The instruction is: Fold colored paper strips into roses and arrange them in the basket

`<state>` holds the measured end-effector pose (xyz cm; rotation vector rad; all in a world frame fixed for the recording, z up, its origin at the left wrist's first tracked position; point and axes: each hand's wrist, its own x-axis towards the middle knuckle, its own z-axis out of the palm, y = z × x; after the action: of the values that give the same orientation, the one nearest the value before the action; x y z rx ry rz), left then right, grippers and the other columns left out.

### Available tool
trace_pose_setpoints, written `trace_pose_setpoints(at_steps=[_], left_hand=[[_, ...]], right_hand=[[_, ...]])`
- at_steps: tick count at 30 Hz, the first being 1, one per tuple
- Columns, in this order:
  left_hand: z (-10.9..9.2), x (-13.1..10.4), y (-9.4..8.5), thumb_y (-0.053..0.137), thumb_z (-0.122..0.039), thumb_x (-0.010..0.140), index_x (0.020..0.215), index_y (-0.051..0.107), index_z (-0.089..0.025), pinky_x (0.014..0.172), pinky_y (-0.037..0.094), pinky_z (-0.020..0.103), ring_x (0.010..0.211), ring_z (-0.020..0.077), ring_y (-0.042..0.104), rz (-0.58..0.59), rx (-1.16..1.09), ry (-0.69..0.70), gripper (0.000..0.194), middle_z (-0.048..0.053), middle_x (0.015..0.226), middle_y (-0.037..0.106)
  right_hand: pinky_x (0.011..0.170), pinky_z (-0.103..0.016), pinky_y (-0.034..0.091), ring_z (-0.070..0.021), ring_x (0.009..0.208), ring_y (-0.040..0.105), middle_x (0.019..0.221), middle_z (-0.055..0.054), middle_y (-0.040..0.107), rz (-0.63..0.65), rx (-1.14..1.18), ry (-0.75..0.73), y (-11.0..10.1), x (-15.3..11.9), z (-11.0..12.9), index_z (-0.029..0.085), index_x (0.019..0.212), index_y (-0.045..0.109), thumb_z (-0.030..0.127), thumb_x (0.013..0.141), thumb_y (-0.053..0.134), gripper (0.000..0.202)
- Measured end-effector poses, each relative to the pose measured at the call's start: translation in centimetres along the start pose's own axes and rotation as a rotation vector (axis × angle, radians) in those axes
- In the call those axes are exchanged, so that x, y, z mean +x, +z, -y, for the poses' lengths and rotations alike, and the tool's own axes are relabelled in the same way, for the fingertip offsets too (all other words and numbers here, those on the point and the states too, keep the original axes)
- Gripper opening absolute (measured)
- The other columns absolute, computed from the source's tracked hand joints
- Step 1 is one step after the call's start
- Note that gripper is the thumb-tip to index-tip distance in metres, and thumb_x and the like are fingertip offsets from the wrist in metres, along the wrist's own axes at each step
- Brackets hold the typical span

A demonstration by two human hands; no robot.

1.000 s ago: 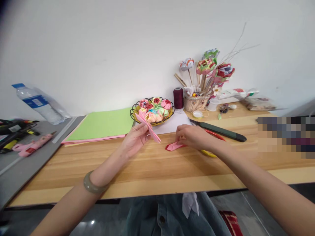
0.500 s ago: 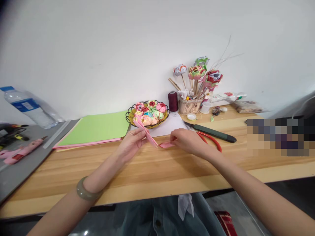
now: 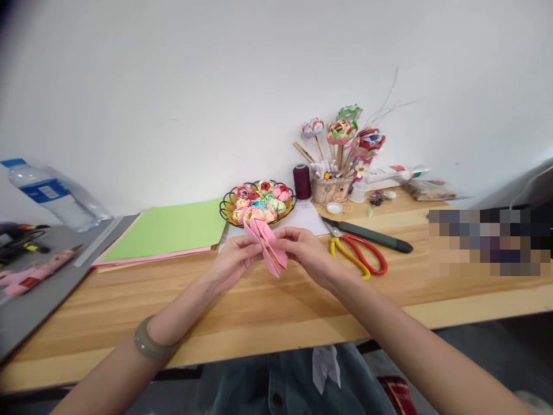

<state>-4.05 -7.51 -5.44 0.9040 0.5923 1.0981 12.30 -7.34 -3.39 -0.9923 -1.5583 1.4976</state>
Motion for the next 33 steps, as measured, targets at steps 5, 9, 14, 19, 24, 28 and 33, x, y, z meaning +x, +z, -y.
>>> trace_pose_setpoints(at_steps=[5,9,14,19,24,28,33], left_hand=[[0.0,-0.1,0.2,0.080,-0.023,0.055,0.070,0.072,-0.010,0.074,0.050,0.028,0.069,0.0155,0.063,0.011,-0.007,-0.018,0.021,0.007,0.073,0.070],[0.3,0.0,0.1,0.079,-0.020,0.056,0.071,0.072,-0.008,0.076,0.049,0.025,0.071,0.0144,0.064,-0.017,-0.059,-0.034,0.021,0.007,0.073,0.070],[0.4,0.3,-0.2,0.078,-0.019,0.059,0.073,0.070,-0.008,0.076,0.048,0.023,0.072,0.0127,0.063,-0.064,-0.112,0.004,0.019,0.006,0.074,0.069],[0.3,0.5,-0.4,0.076,-0.018,0.060,0.074,0.071,-0.011,0.075,0.047,0.021,0.071,0.0108,0.062,-0.099,-0.143,0.054,0.016,0.004,0.075,0.069],[0.5,0.6,-0.4,0.076,-0.018,0.059,0.075,0.071,-0.010,0.075,0.046,0.021,0.070,0.0102,0.061,-0.101,-0.161,0.066,0.019,0.004,0.075,0.069],[0.4,0.5,-0.3,0.076,-0.018,0.059,0.075,0.071,-0.011,0.074,0.047,0.020,0.072,0.0094,0.060,-0.099,-0.172,0.087,0.018,0.002,0.074,0.068],[0.2,0.5,-0.2,0.076,-0.019,0.060,0.070,0.069,-0.014,0.066,0.047,0.018,0.066,0.0069,0.059,-0.170,-0.197,0.107,0.014,0.000,0.072,0.067]], right_hand=[[0.051,-0.025,0.040,-0.0088,0.049,0.049,0.061,0.002,0.056,0.035,-0.052,0.015,-0.4,0.0,0.0,0.015,0.073,0.059,0.038,0.069,0.064,0.024],[0.051,-0.024,0.039,-0.0100,0.050,0.049,0.057,0.002,0.056,-0.060,-0.204,-0.048,0.1,0.0,0.0,0.016,0.069,0.058,0.034,0.072,0.061,0.019],[0.062,-0.028,0.043,-0.0163,0.066,0.057,0.074,-0.002,0.066,-0.183,-0.412,-0.197,1.6,-0.7,0.6,0.020,0.079,0.062,0.028,0.077,0.054,0.012],[0.072,-0.034,0.045,-0.0234,0.083,0.063,0.098,-0.009,0.069,-0.204,-0.867,-0.375,1.8,-1.2,0.1,0.021,0.109,0.061,0.027,0.087,0.040,0.031],[0.080,-0.039,0.043,-0.0281,0.093,0.059,0.103,-0.017,0.065,-0.224,-1.037,-0.442,1.5,-0.8,-1.4,0.014,0.121,0.055,0.023,0.085,0.042,0.039],[0.074,-0.037,0.044,-0.0249,0.080,0.061,0.092,-0.011,0.068,-0.261,-0.771,-0.337,1.4,-0.1,-1.0,0.017,0.102,0.065,0.026,0.082,0.046,0.029],[0.060,-0.028,0.047,-0.0163,0.064,0.060,0.073,-0.004,0.067,-0.258,-0.542,-0.248,0.7,0.7,-0.1,0.017,0.086,0.064,0.027,0.082,0.041,0.025]])
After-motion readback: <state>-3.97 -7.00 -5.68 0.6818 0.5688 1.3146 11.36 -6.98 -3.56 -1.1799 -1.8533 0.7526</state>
